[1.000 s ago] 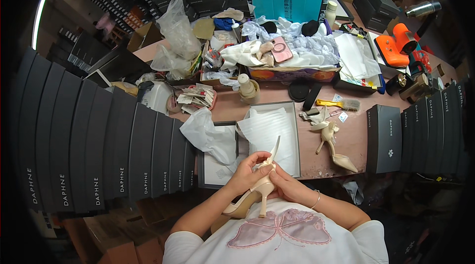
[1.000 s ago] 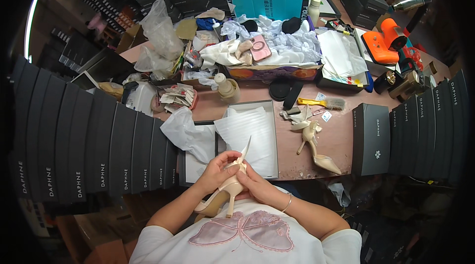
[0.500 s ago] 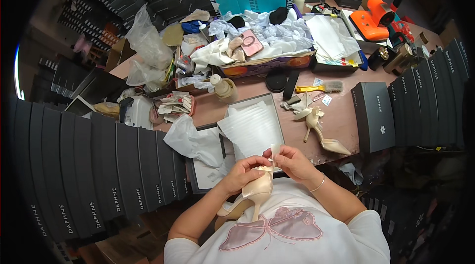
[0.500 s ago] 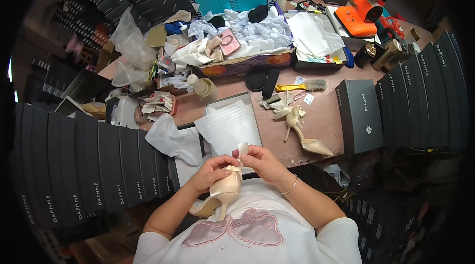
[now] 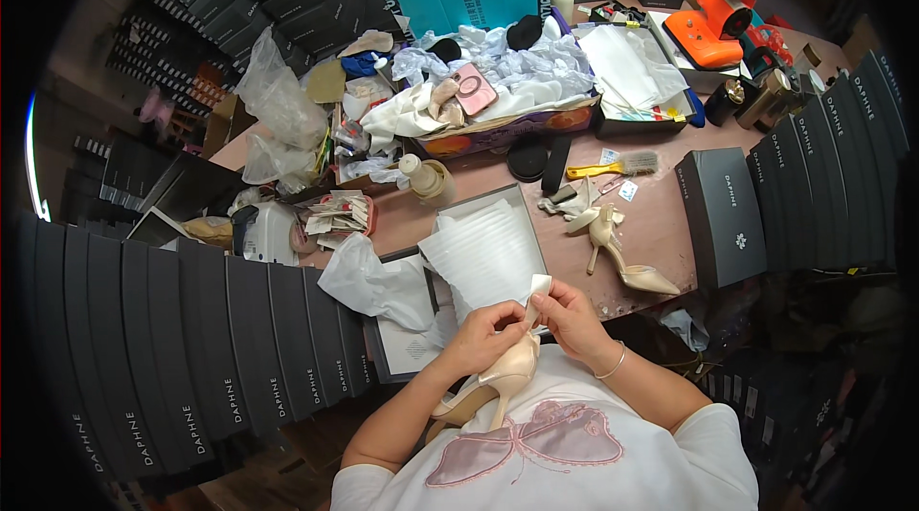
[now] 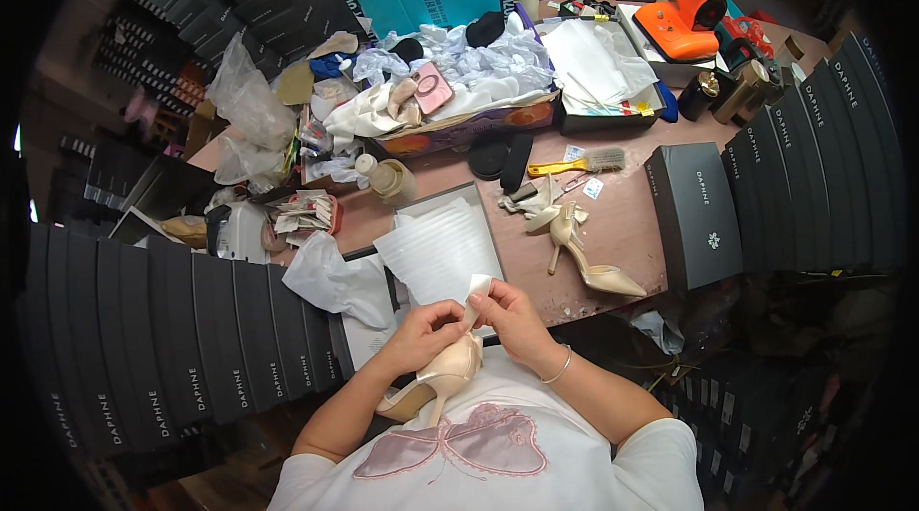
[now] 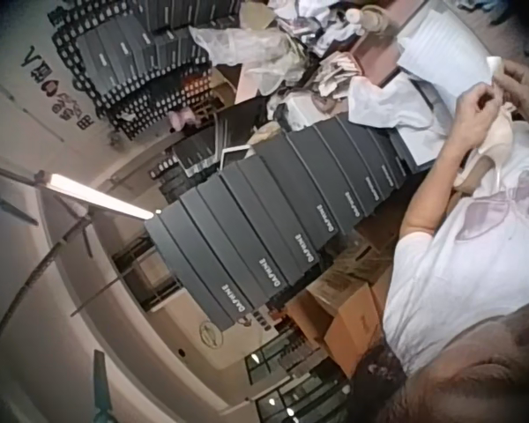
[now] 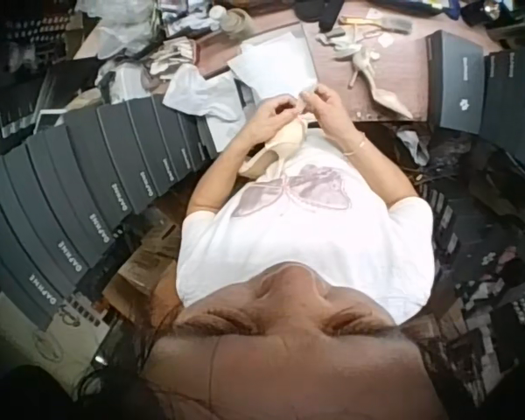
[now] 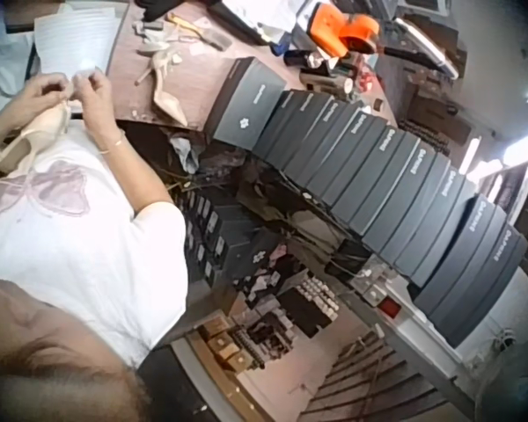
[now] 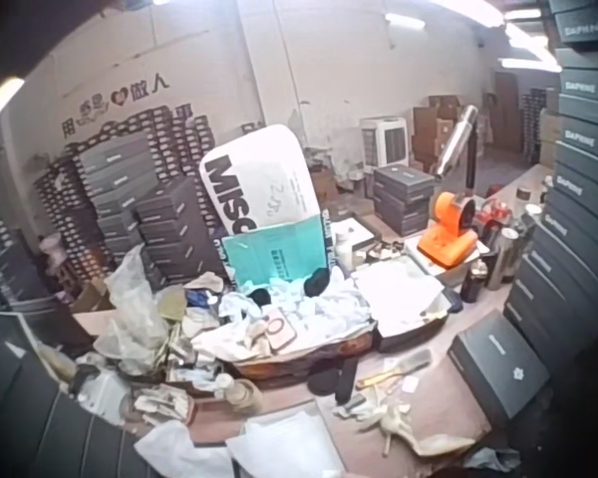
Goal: Inspecting, wrapping in tissue paper, and packing a pair of high-heeled shoes into a shoebox at a workstation.
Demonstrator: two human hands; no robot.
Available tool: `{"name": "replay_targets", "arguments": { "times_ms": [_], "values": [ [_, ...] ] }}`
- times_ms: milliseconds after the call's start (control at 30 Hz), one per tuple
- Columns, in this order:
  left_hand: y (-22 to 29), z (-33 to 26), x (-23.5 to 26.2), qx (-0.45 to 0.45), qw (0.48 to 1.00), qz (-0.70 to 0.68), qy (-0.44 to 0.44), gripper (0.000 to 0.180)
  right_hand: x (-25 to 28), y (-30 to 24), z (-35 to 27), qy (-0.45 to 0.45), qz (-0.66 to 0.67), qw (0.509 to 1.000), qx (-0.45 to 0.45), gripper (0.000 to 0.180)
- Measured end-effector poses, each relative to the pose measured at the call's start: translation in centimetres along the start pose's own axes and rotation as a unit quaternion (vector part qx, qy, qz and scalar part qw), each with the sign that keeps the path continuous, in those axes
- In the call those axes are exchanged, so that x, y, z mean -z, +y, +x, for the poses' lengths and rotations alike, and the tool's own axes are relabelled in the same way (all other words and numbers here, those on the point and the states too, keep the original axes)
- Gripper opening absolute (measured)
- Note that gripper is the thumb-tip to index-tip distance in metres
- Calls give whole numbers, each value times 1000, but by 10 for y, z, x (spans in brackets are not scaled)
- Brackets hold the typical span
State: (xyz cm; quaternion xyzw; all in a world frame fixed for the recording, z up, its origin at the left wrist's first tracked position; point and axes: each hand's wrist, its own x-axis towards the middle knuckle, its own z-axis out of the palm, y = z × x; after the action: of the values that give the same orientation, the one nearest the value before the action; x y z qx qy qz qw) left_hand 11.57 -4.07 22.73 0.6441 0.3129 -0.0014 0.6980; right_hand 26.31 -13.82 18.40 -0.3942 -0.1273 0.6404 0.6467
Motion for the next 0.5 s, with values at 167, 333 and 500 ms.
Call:
{"name": "replay_targets", "arguments": {
  "times_ms": [167,333,500],
  "values": [
    [-6,-1,0,0,999,-30,10,16,-1,5,0,-4,18,1000,-10,15],
    [-12,0,2,12,999,-32,28,18,-3,6,2,-5,13,1000,-2,14],
    [-19,-1,3,1,996,-82,41,17,-4,13,2,5,37,999,0,13]
  ]
}}
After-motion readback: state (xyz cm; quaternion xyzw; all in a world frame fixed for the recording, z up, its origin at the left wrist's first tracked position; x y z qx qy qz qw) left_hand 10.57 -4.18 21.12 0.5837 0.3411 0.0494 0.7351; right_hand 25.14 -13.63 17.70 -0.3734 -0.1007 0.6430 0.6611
